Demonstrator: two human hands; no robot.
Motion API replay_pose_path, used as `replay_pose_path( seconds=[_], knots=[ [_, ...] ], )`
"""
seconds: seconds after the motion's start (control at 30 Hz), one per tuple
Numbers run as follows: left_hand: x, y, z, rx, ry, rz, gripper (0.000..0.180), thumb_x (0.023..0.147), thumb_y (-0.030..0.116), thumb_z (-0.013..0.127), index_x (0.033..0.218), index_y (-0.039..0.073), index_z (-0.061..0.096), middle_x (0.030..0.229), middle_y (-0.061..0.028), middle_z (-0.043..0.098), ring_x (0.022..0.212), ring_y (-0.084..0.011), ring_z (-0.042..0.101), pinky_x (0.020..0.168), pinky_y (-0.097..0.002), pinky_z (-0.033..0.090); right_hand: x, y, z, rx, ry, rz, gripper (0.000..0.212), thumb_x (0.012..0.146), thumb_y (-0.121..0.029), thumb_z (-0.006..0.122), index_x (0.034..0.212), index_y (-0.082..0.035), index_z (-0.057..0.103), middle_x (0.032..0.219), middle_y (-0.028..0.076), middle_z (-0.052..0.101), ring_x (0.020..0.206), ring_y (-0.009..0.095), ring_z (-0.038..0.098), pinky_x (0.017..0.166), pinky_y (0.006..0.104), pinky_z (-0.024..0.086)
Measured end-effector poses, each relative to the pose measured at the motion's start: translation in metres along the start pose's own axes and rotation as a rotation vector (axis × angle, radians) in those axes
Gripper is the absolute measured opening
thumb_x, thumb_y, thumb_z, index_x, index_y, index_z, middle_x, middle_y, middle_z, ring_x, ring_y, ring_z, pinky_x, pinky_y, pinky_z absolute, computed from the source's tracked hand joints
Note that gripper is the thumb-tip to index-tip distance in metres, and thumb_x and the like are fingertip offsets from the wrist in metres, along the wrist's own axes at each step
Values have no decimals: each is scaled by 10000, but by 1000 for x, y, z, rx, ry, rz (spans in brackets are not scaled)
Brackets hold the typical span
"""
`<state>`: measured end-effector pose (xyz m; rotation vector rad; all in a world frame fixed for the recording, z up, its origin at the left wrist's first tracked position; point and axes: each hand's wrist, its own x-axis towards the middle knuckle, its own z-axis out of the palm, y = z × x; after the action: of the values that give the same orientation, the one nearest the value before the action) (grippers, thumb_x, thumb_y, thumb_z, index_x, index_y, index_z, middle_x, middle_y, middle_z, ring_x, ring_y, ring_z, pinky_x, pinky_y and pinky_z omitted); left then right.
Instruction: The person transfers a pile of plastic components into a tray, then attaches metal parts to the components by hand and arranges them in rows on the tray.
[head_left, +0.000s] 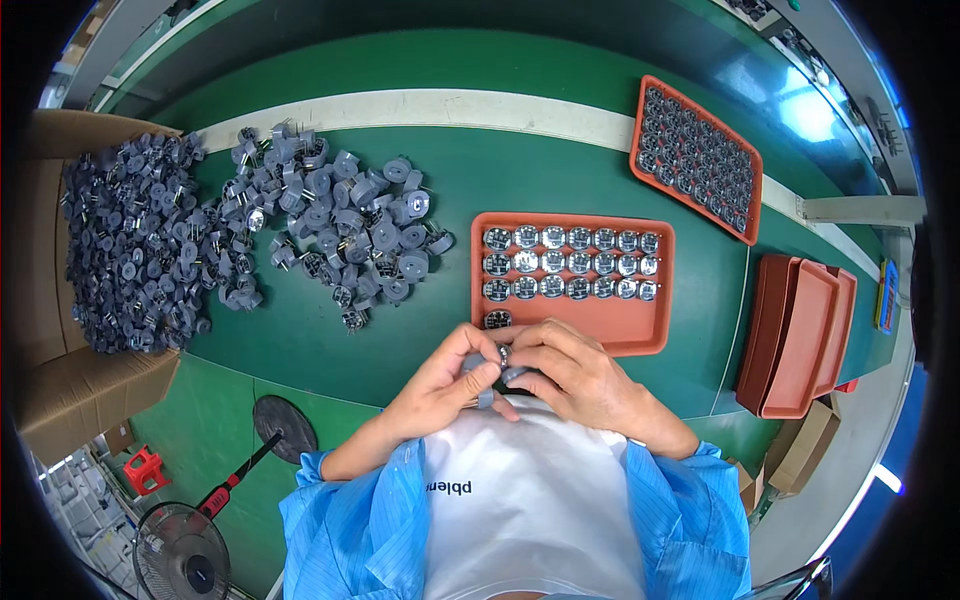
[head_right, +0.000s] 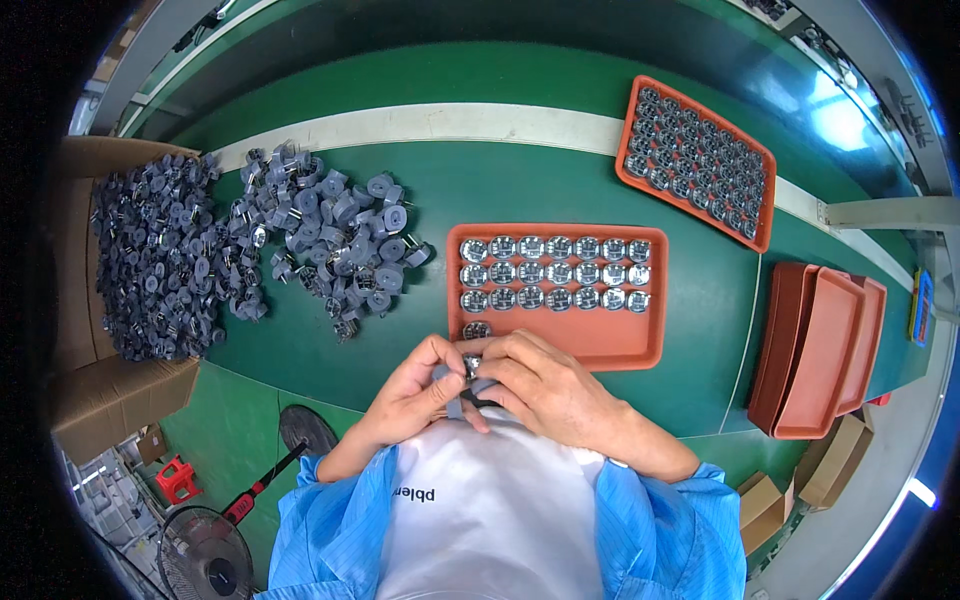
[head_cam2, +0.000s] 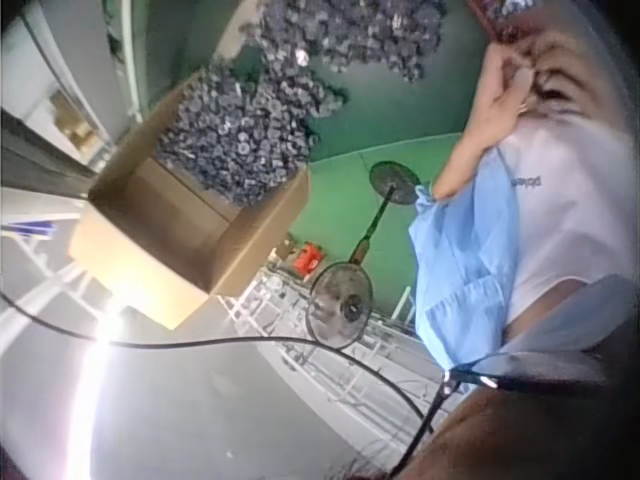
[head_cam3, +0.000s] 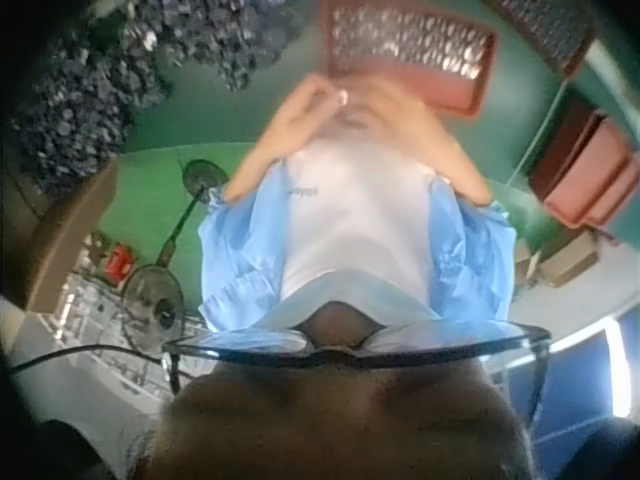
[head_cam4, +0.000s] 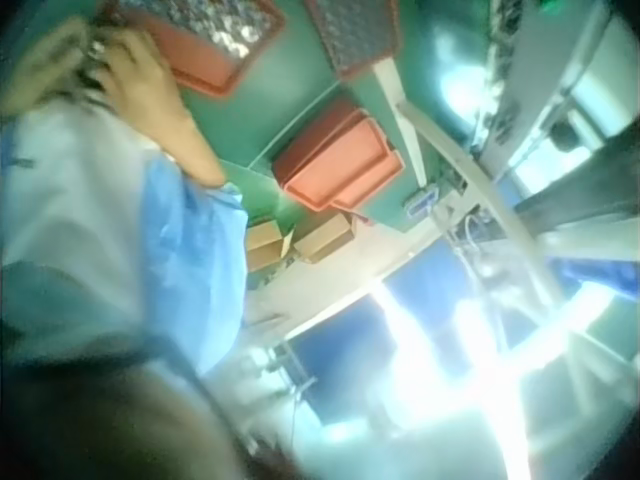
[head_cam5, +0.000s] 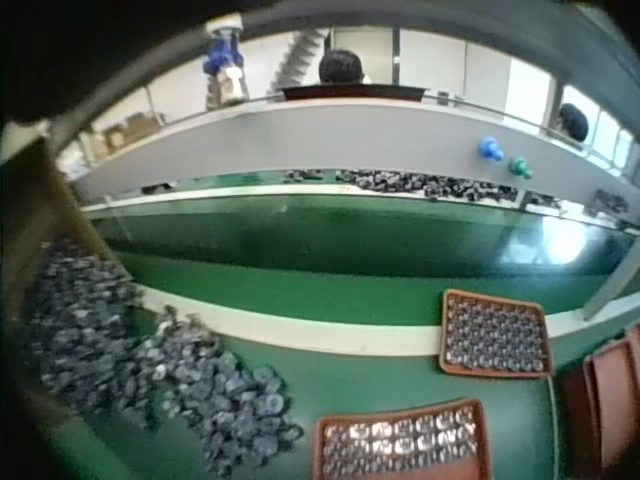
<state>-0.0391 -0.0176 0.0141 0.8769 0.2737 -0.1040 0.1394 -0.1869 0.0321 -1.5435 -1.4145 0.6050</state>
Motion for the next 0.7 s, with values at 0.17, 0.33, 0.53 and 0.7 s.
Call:
replay_pose_path(
  seconds=[0.17,0.33,0.53,0.7],
  knots=[
    [-3,-2,3,-45,64,-41,166,1178,116,503,1317,27,482,1526,-197,526,1204,-217,676,981,-437,677,-7,-1,2,95,-8,70,282,862,-26,860,1123,-26,752,1110,93,693,1011,315,729,866,441,620],
    [-10,0,-4,144,57,-33,160,1149,85,574,1292,26,532,1418,-161,553,1218,-159,628,922,-350,642,-12,-4,-3,181,78,192,243,854,36,868,1085,-13,809,1100,107,756,975,251,773,827,384,636],
    [-2,-3,-1,377,187,239,147,1125,39,599,1266,33,556,1383,-129,581,999,-123,666,788,-268,584,-15,0,-4,228,107,214,253,860,85,828,1095,-9,817,1102,129,784,1001,257,784,840,363,634],
    [7,11,6,88,173,43,252,1026,-59,713,1240,35,618,1191,-99,664,911,-104,666,733,-235,554,-18,7,-2,277,99,159,234,876,63,818,1102,1,800,1102,121,766,989,272,770,829,377,629]
  ],
)
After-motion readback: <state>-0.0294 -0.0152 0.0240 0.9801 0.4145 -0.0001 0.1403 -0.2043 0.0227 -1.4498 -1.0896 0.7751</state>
